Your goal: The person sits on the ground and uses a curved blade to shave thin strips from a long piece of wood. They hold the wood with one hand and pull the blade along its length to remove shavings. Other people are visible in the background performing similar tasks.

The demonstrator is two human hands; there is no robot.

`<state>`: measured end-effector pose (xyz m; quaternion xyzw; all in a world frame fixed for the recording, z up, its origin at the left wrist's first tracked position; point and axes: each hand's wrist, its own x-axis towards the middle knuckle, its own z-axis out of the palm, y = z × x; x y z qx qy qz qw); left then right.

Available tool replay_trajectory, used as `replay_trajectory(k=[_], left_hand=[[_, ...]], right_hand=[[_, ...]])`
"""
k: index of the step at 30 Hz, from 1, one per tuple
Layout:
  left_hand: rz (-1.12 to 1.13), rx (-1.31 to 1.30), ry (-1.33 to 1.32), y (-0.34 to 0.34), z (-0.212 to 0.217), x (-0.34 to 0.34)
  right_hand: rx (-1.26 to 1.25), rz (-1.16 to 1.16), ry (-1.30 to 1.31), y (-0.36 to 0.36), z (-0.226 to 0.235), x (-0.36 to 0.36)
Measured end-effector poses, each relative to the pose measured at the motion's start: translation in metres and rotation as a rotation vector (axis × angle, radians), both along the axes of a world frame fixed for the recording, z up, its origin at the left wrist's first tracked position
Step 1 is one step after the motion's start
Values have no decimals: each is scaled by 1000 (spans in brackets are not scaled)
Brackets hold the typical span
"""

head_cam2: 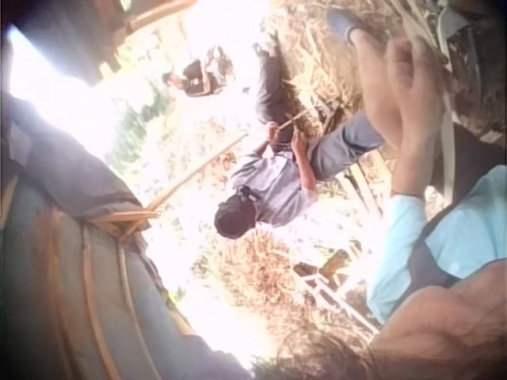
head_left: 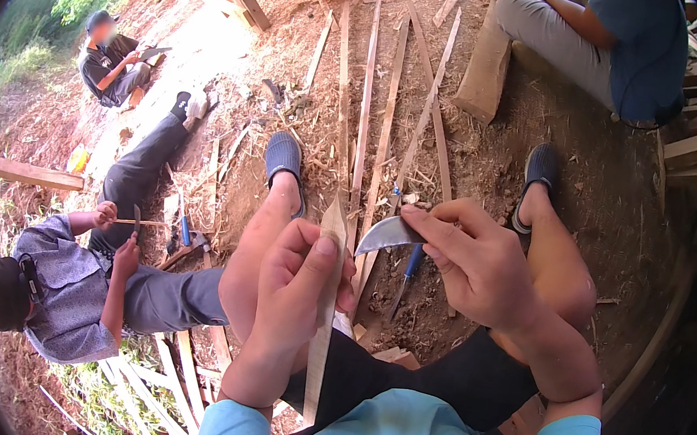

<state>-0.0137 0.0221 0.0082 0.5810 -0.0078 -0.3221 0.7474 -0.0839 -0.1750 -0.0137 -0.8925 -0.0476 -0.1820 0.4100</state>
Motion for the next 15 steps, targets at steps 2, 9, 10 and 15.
replay_trajectory(k=[2, 9, 10, 15], left_hand=[[-40, 47, 16, -4, -1, -5], [-156, 59, -59, -7, -14, -24], [-214, 83, -82, -8, -13, -28], [-348, 27, 0, -19, -18, -49]], right_hand=[[-3, 36, 23, 2, -1, 0], [-70, -68, 2, -14, -3, 2], [-55, -139, -25, -18, -5, 5], [28, -186, -172, -31, 6, 16]])
